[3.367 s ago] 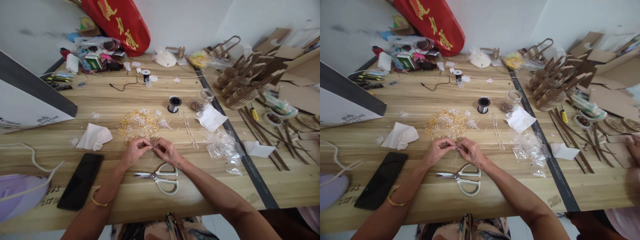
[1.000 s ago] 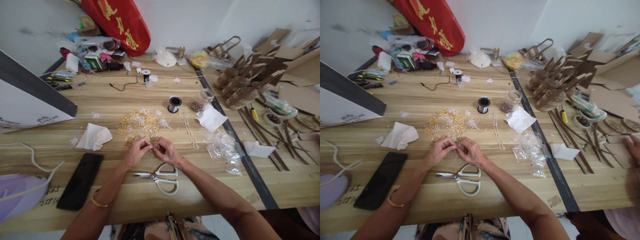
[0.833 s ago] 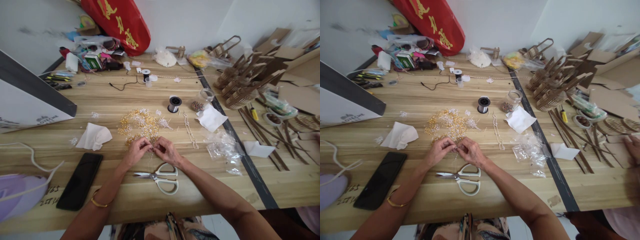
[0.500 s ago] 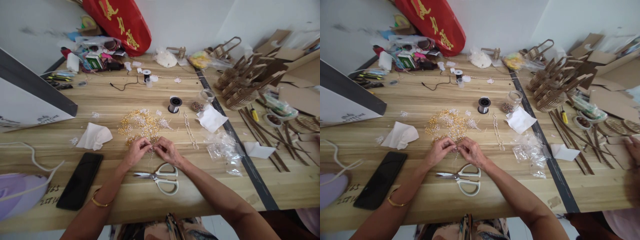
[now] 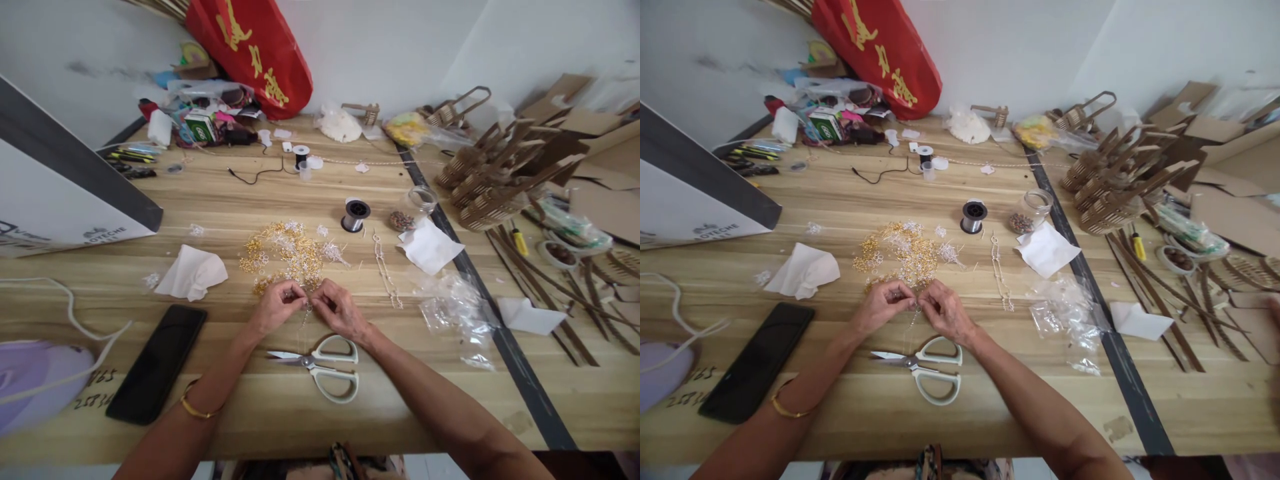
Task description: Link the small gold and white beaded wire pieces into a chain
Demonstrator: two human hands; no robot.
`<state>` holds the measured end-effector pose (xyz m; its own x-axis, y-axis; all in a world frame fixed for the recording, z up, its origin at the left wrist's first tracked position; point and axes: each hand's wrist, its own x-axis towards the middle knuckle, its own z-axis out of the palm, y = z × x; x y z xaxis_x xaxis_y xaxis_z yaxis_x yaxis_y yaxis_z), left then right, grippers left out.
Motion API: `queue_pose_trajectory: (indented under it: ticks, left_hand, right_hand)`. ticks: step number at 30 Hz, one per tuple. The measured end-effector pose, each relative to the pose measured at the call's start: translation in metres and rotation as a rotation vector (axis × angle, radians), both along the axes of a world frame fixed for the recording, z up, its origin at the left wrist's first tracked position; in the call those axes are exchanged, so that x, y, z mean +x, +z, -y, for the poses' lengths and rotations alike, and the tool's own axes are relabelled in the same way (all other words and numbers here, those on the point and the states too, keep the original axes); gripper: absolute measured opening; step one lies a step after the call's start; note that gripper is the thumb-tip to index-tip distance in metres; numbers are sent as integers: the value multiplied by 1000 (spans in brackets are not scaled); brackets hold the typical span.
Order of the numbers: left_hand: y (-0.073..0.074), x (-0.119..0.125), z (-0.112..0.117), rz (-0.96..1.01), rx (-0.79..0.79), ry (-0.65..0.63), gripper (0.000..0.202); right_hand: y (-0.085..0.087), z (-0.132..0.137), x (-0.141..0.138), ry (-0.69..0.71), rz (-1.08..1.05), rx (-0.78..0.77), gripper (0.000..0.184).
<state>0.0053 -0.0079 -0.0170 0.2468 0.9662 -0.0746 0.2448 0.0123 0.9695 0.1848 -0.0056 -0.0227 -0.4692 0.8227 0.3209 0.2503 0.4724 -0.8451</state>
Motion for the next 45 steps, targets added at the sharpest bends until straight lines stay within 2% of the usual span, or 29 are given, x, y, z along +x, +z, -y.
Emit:
queue_pose_trajectory:
  ticks: [11, 14, 18, 23, 31, 36, 45]
  left_hand:
    - [-2, 3, 1, -24, 17, 6, 5]
    - [-2, 3, 1, 0, -9, 12, 7]
    - [0, 3, 0, 84, -128, 0, 14]
    - [0, 4, 1, 181, -186, -43, 22]
    - [-1, 5, 2, 202, -138, -14, 24]
    - [0, 8, 5, 194, -87, 8, 23]
    - [1, 15, 11, 66, 38, 2, 19]
  right_hand:
    - [0, 2, 1, 55, 1, -13, 14]
    - [0, 1, 0, 0, -30, -62, 15]
    - [-1, -1, -1, -99, -69, -111, 17]
    - [-2, -2, -1, -126, -68, -106, 12]
    - [-6, 0, -1, -109, -69, -66, 16]
    - [-5, 2, -3, -111, -48, -9, 12]
    - [-5, 3, -4, -118, 5, 20, 8]
